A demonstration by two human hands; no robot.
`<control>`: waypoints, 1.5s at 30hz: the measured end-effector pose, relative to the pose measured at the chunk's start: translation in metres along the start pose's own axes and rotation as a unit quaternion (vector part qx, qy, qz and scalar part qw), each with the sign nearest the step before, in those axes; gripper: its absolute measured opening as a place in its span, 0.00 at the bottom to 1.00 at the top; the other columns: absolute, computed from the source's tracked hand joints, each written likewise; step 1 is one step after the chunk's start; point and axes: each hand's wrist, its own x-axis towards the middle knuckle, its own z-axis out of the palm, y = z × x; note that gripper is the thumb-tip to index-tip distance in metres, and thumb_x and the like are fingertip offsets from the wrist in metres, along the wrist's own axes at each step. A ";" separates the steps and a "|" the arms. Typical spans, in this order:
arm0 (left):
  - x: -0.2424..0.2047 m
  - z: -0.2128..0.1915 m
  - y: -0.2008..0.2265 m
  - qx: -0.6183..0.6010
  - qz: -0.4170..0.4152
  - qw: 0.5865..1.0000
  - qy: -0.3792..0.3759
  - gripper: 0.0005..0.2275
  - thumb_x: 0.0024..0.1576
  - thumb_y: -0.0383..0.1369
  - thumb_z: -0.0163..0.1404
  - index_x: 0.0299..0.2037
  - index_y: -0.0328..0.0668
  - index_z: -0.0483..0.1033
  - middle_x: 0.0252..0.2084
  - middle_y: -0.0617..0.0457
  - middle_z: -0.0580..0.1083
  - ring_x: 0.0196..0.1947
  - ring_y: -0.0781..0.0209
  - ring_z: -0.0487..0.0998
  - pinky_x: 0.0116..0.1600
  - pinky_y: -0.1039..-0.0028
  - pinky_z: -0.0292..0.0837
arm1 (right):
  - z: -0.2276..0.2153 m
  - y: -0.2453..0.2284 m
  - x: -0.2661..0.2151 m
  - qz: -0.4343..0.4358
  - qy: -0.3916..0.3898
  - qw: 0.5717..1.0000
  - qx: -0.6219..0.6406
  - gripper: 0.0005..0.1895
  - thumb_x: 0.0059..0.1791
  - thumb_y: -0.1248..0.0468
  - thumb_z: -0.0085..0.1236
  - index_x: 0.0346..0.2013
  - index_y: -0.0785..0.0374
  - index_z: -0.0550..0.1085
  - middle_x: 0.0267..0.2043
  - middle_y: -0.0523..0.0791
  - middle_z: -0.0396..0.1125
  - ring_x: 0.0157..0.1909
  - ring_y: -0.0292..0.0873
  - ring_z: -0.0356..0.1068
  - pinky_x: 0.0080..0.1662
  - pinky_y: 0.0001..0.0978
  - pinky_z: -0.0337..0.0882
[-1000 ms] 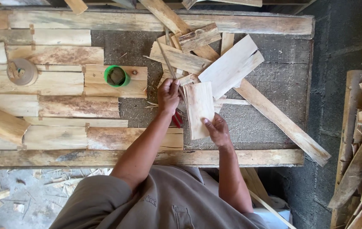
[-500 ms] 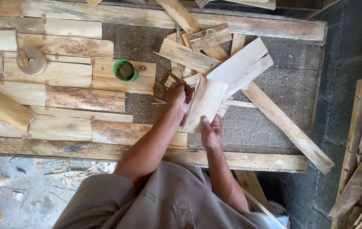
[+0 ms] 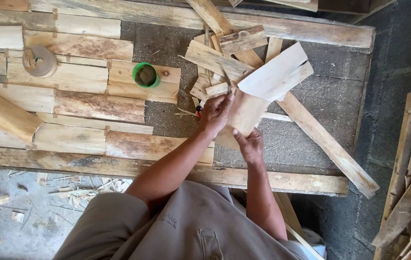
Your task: The person is trimming and fitting thin wood veneer pieces onto a larger wooden panel surface.
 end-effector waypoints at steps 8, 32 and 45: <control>0.008 0.014 0.035 -0.397 -0.178 0.900 -0.006 0.17 0.66 0.42 0.42 0.41 0.35 0.76 0.36 0.46 0.81 0.35 0.60 0.85 0.49 0.65 0.83 | -0.002 0.014 0.008 -0.051 0.078 0.978 0.189 0.13 0.52 0.67 0.67 0.49 0.69 0.78 0.48 0.52 0.76 0.50 0.45 0.76 0.57 0.39 0.75; -0.136 -0.146 0.088 0.179 0.235 0.955 -0.021 0.10 0.70 0.31 0.39 0.45 0.37 0.75 0.41 0.49 0.81 0.18 0.71 0.73 0.22 0.79 0.69 | -0.073 0.062 0.169 0.015 0.323 0.934 0.155 0.21 0.54 0.64 0.55 0.60 0.72 0.70 0.55 0.55 0.72 0.51 0.51 0.75 0.50 0.41 0.79; -0.367 -0.266 -0.001 0.367 -0.171 0.884 0.235 0.12 0.70 0.35 0.40 0.48 0.43 0.79 0.37 0.46 0.81 0.29 0.54 0.82 0.36 0.64 0.77 | -0.076 0.021 0.137 0.019 0.294 0.921 0.254 0.25 0.51 0.67 0.59 0.62 0.66 0.64 0.53 0.55 0.67 0.54 0.55 0.72 0.54 0.53 0.79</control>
